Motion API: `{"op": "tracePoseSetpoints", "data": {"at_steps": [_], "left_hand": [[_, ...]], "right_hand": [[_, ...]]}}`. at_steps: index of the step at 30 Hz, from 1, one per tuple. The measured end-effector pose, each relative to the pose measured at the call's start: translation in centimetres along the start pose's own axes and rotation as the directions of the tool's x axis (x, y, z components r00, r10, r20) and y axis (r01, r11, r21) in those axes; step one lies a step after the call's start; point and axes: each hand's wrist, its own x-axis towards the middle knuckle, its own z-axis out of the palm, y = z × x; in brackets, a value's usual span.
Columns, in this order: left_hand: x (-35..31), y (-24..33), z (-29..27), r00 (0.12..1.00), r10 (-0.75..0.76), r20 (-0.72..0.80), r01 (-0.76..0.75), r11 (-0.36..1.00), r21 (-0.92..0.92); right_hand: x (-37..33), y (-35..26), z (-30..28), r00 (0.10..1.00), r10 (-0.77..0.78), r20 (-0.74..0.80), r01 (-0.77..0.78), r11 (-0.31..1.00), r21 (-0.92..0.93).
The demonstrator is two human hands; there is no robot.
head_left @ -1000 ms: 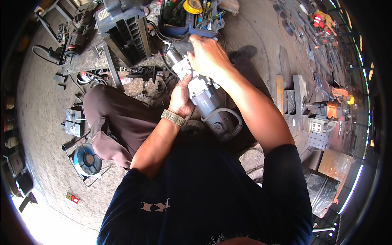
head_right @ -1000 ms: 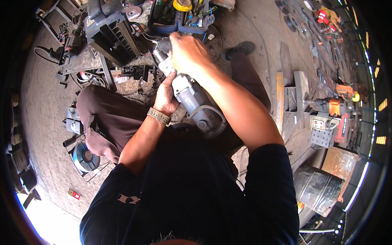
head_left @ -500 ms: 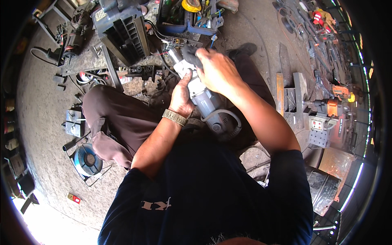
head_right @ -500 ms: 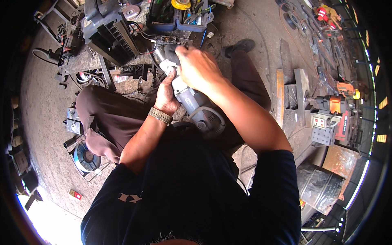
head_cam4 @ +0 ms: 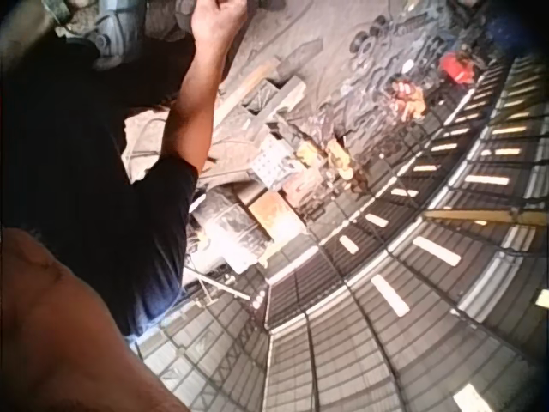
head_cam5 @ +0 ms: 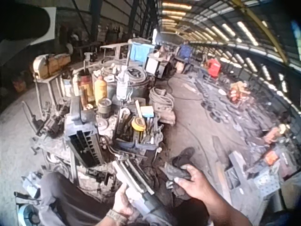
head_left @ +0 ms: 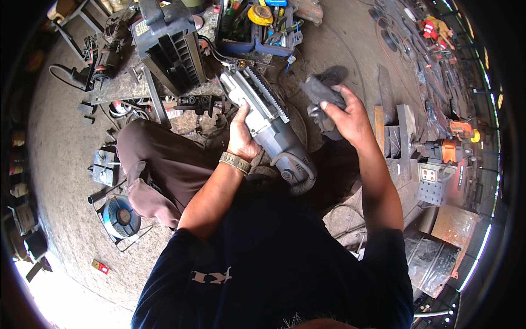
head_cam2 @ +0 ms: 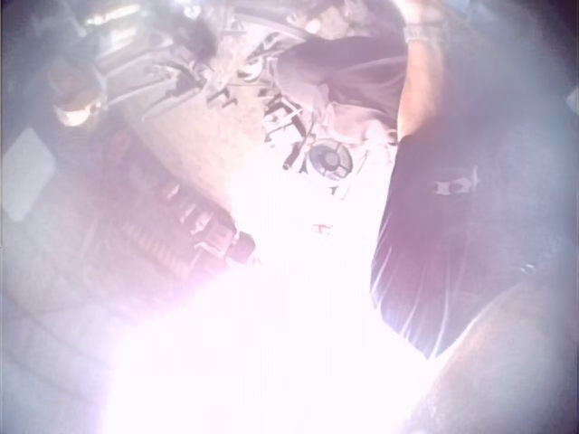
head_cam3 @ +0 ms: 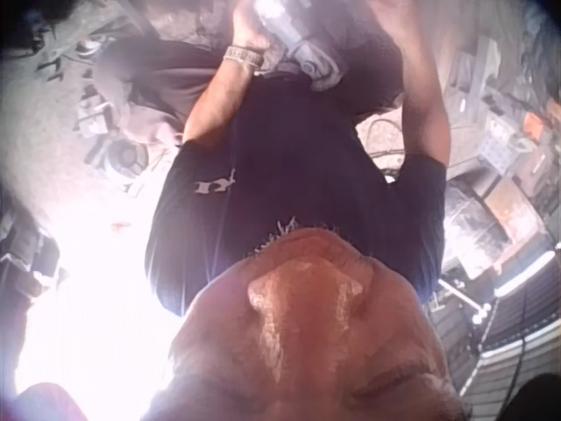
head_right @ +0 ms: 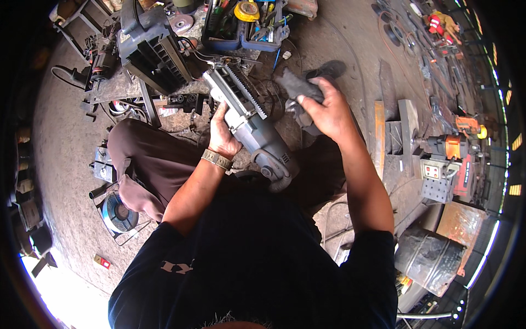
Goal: The person sits on the floor in a workshop and repairs a power tool. They use a metal file to smooth the blade, wipe the housing with a cloth, and use a T-handle wrench to tighten screws on the tool's casing.
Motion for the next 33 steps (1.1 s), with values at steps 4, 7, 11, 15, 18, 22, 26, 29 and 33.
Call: {"op": "tracePoseSetpoints", "data": {"at_steps": [4,7,11,15,18,22,26,29,33], "left_hand": [[0.1,-0.3,-0.4,0.999,-0.033,0.024,0.034,0.997,-0.065],[0.4,-0.5,-1.0,1.000,0.005,-0.005,-0.006,0.999,-0.046],[0.3,-1.1,-0.3,0.999,0.043,0.007,-0.043,0.998,-0.034],[0.0,-0.9,-0.4,0.999,0.010,0.036,-0.007,0.998,-0.064],[0.2,-1.0,-0.6,1.000,0.018,-0.002,-0.018,0.998,-0.058],[0.1,-0.9,-0.4,0.998,-0.054,0.037,0.058,0.993,-0.105],[0.1,-0.8,-0.4,0.995,-0.069,0.077,0.076,0.992,-0.099],[0.1,-0.6,-0.3,0.998,-0.042,0.042,0.046,0.994,-0.097],[0.2,-0.6,-0.5,1.000,-0.019,0.021,0.021,0.998,-0.066]], "right_hand": [[0.9,6.3,3.2,0.977,0.213,0.018,-0.198,0.873,0.446],[0.7,8.5,7.0,0.952,0.307,0.005,-0.298,0.922,0.246],[1.6,11.5,9.1,0.955,0.297,-0.017,-0.287,0.935,0.208],[1.0,9.8,9.6,0.946,0.301,-0.119,-0.268,0.935,0.233],[0.2,7.4,9.4,0.944,0.229,-0.237,-0.153,0.942,0.299],[1.0,7.2,9.0,0.971,0.146,-0.187,0.017,0.743,0.669],[1.7,5.0,7.6,0.984,0.162,-0.079,-0.033,0.594,0.804],[1.8,2.9,7.0,0.987,0.153,-0.044,-0.059,0.611,0.789],[2.5,3.1,6.8,0.992,0.121,-0.023,-0.060,0.639,0.767]]}}
